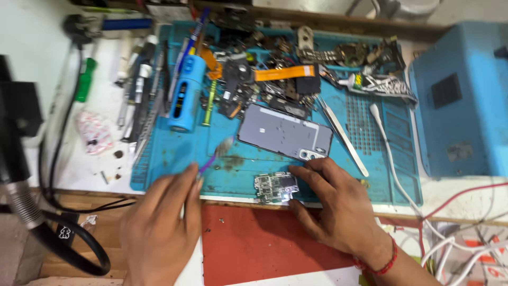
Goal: The person works on a circuit board from a mobile phone using a heat gun and a cleaning tool. The person applies heat to a specific section of the board and uses a tool to clean or manipulate components on the board.
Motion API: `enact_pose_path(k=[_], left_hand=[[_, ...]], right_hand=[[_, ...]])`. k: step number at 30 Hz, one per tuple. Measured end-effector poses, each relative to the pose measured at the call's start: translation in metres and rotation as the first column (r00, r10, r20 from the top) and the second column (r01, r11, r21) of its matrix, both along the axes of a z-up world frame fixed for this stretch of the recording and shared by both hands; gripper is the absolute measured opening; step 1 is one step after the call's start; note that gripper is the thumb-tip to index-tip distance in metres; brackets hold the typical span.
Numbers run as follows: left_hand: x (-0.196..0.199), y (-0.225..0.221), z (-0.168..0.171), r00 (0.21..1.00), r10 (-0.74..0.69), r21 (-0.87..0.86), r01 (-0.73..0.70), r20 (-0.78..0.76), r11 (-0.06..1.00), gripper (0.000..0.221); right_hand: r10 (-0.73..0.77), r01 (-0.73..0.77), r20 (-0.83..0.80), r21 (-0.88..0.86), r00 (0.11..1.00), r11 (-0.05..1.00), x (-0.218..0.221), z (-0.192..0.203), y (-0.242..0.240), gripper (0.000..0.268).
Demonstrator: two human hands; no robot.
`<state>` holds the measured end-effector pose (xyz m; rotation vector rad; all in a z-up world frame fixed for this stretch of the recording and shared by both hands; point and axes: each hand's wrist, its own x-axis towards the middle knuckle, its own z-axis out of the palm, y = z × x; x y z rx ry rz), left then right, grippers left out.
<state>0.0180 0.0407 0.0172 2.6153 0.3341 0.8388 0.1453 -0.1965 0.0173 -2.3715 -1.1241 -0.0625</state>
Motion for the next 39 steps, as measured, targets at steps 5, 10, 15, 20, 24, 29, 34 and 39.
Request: enact_pose_path(k=[5, 10, 15, 20, 24, 29, 34, 39], left_hand=[[0.056, 0.008, 0.012, 0.999, 0.045, 0.031, -0.045, -0.022, 0.999, 0.024], [0.042, 0.007, 0.022, 0.918, 0.013, -0.391, 0.156, 0.396, 0.907, 0.037], [0.021, 0.06, 0.004, 0.621, 0.69, -0.755, 0.635, 0.371, -0.164, 0.053], [0.017, 0.116, -0.022, 0.344, 0.847, -0.411, 0.896, 0.405, -0.168, 0.06], [0.03, 0.135, -0.032, 0.31, 0.829, -0.5, 0.865, 0.466, -0.042, 0.051], [0.02, 0.128, -0.021, 0.295, 0.635, -0.565, 0.779, 0.714, 0.272, 0.041], [-0.021, 0.046, -0.027, 0.57, 0.168, -0.594, 0.762, 0.804, 0.258, 0.022], [-0.043, 0.004, -0.032, 0.783, 0.14, -0.787, 0.565, 0.606, 0.247, 0.031]], right_hand=[[-0.021, 0.021, -0.02, 0.001, 1.0, 1.0, -0.001, 0.0, 0.001, 0.052], [-0.087, 0.083, -0.051, -0.077, 0.995, 0.994, -0.001, -0.001, 0.005, 0.052], [-0.095, 0.091, -0.049, -0.077, 0.994, 0.993, 0.0, -0.006, 0.003, 0.055], [-0.096, 0.093, -0.037, -0.072, 0.995, 0.993, 0.0, -0.009, 0.004, 0.054], [-0.098, 0.093, -0.062, -0.077, 0.993, 0.993, 0.0, -0.006, 0.003, 0.053], [-0.117, 0.112, -0.07, -0.076, 0.991, 0.991, -0.001, -0.006, 0.003, 0.061], [0.054, 0.141, -0.361, 0.492, 0.931, 0.859, 0.0, -0.015, -0.015, 0.086], [0.35, 0.353, -0.583, 0.766, 0.733, 0.537, -0.005, -0.023, -0.019, 0.09]])
